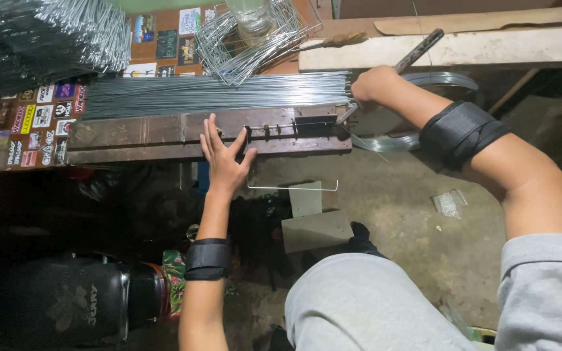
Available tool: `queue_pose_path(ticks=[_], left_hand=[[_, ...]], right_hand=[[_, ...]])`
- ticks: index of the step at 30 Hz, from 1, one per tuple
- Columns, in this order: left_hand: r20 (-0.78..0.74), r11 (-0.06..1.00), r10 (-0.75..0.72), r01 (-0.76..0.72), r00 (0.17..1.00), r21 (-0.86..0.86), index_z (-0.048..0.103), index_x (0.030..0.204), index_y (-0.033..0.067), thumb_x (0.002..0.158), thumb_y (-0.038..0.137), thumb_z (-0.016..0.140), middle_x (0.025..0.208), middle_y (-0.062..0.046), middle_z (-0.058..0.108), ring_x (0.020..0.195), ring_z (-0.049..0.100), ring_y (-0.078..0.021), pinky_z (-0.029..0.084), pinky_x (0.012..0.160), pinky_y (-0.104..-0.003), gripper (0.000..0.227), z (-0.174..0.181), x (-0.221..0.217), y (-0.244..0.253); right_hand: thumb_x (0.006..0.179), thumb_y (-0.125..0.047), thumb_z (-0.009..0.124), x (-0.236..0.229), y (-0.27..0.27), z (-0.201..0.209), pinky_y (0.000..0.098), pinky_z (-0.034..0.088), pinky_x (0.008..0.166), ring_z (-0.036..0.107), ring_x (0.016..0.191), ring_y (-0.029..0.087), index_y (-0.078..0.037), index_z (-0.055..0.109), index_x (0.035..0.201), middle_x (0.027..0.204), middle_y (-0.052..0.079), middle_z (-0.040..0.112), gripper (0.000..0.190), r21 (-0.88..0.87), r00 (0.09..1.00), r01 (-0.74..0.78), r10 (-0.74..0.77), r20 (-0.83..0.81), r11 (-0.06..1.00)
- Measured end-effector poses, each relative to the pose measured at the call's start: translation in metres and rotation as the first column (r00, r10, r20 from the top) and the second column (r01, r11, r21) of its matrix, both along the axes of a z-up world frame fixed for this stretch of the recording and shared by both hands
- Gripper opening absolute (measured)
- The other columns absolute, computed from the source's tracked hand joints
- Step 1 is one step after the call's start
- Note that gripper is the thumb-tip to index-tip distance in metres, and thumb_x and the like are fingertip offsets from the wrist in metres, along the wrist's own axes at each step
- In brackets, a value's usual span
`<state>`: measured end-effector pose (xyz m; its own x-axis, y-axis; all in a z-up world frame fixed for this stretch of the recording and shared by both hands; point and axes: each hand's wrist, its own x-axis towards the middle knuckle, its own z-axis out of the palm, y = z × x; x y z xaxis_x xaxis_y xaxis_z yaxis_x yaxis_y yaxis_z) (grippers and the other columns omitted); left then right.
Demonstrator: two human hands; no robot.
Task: The recorder is measuring, bending, and cutting metal wire using a custom jig in a workshop setting.
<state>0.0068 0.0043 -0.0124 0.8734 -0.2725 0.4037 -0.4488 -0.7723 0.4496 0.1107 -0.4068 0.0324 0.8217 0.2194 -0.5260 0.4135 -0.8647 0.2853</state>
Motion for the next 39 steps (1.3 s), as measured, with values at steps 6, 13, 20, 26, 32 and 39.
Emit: queue_pose_path(ticks=[6,13,20,26,32,39], left_hand=[[0.01,1.0,0.006,-0.006,1.0,-0.015,0.076,0.131,0.0165,0.092,0.042,0.078,0.172,-0.019,0.007,0.16,0.006,-0.0396,0.008,0.128,-0.058,0.047,-0.001,0.0,-0.001],[-0.004,1.0,-0.002,0.002,1.0,-0.011,0.075,0.133,0.0168,0.097,0.046,0.075,0.173,-0.017,0.007,0.16,0.005,-0.0394,0.01,0.129,-0.057,0.046,-0.002,0.001,0.001],[0.017,1.0,-0.006,0.007,1.0,-0.023,0.076,0.133,0.0168,0.096,0.046,0.075,0.172,-0.017,0.008,0.159,0.005,-0.0395,0.009,0.128,-0.058,0.047,-0.003,0.003,-0.001],[0.034,0.999,-0.009,0.01,0.999,-0.033,0.076,0.133,0.0164,0.096,0.045,0.076,0.172,-0.017,0.009,0.16,0.006,-0.04,0.009,0.128,-0.059,0.047,-0.004,0.001,-0.001],[0.05,0.999,-0.007,0.009,0.999,-0.045,0.075,0.133,0.0164,0.097,0.047,0.075,0.172,-0.018,0.009,0.16,0.006,-0.0407,0.009,0.128,-0.059,0.047,-0.003,-0.001,-0.003],[0.045,0.998,0.005,-0.002,0.999,-0.057,0.075,0.134,0.0167,0.097,0.048,0.074,0.172,-0.018,0.008,0.16,0.005,-0.04,0.009,0.128,-0.058,0.049,-0.002,-0.002,-0.004]], right_hand=[[0.069,-0.022,0.075,-0.03,0.001,0.009,0.0451,0.061,0.076,0.077,0.093,0.034,-0.009,0.082,0.09,0.097,0.015,0.079,0.025,0.099,0.989,0.138,-0.142,0.039,0.986],[0.066,-0.016,0.074,-0.053,0.0,0.007,0.0458,0.06,0.074,0.076,0.09,0.036,-0.007,0.081,0.087,0.095,0.017,0.078,0.024,0.139,0.96,0.27,-0.278,0.043,0.953],[0.073,-0.02,0.069,-0.077,-0.008,-0.005,0.0478,0.059,0.076,0.075,0.086,0.04,0.001,0.078,0.085,0.086,0.024,0.076,0.026,0.312,0.954,0.268,-0.297,0.049,0.912],[0.076,-0.019,0.068,-0.104,0.006,-0.002,0.0494,0.059,0.078,0.074,0.088,0.044,0.004,0.076,0.087,0.089,0.029,0.074,0.027,0.392,0.899,0.372,-0.432,0.074,0.841],[0.079,-0.018,0.067,-0.117,0.014,-0.005,0.0506,0.059,0.079,0.073,0.091,0.046,0.005,0.077,0.088,0.093,0.031,0.073,0.026,0.425,0.87,0.388,-0.477,0.125,0.818],[0.079,-0.019,0.069,-0.125,0.027,0.003,0.0515,0.058,0.081,0.072,0.093,0.047,0.006,0.075,0.092,0.096,0.032,0.071,0.029,0.44,0.829,0.47,-0.554,0.076,0.765]])
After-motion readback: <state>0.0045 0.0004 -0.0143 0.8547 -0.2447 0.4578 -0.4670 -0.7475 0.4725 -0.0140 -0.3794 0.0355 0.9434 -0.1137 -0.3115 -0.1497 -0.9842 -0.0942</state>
